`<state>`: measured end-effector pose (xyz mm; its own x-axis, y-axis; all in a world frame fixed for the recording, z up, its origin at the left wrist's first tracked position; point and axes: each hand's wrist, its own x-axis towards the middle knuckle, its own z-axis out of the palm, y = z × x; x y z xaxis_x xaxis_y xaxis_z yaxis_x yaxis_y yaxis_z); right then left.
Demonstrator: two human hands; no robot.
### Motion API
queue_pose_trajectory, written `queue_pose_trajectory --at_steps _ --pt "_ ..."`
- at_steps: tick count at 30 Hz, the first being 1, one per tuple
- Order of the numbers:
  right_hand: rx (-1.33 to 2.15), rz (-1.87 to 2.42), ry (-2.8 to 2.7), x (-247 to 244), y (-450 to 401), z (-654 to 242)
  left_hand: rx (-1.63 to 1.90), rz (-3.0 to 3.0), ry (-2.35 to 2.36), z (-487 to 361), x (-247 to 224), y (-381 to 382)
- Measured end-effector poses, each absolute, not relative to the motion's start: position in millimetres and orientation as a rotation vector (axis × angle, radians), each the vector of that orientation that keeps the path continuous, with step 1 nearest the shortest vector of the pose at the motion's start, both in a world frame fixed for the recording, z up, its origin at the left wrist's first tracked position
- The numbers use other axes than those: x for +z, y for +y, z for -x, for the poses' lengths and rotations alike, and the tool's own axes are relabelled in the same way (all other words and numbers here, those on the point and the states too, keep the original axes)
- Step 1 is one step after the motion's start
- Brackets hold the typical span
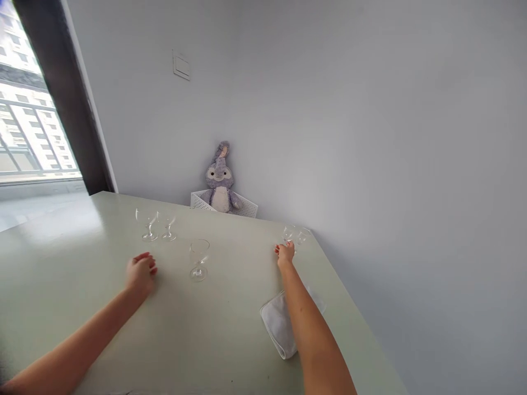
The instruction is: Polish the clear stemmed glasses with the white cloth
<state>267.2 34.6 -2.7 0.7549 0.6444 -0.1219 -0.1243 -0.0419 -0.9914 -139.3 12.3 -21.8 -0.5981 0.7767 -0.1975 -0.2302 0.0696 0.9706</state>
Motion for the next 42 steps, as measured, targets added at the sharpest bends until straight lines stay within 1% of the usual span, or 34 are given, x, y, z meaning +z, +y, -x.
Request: queue_pose_trajectory --at_steps 3,5,7,11,15,20,28,34,42 --pt "0.705 1.491 -0.487 -7 42 -266 1.401 -0.745 1.43 106 -20 -17" --pt "0.73 1.5 -0.519 -10 43 -257 1.155 -1.009 1.299 88 -15 -27" --pt "0.761 1.512 -0.564 -13 42 -244 1.034 -1.146 1.241 74 -8 -29" --pt "0.861 1.507 -0.699 -14 31 -209 0.932 -1.231 1.294 59 -3 -16" --pt "0.999 1.465 -0.859 -14 12 -180 0.988 -1.223 1.388 73 -10 -1" --pt "1.133 1.415 -1.025 -12 -10 -154 1.143 -1.147 1.551 123 -14 24" --pt "1.174 1.433 -1.199 -15 -22 -120 1.386 -0.984 1.663 188 -8 59" --pt "1.156 1.445 -1.283 -17 -17 -89 1.506 -0.937 1.615 204 -19 70" --pt "1.209 1.389 -1.368 -11 0 -22 1.597 -0.88 1.534 208 -33 73"
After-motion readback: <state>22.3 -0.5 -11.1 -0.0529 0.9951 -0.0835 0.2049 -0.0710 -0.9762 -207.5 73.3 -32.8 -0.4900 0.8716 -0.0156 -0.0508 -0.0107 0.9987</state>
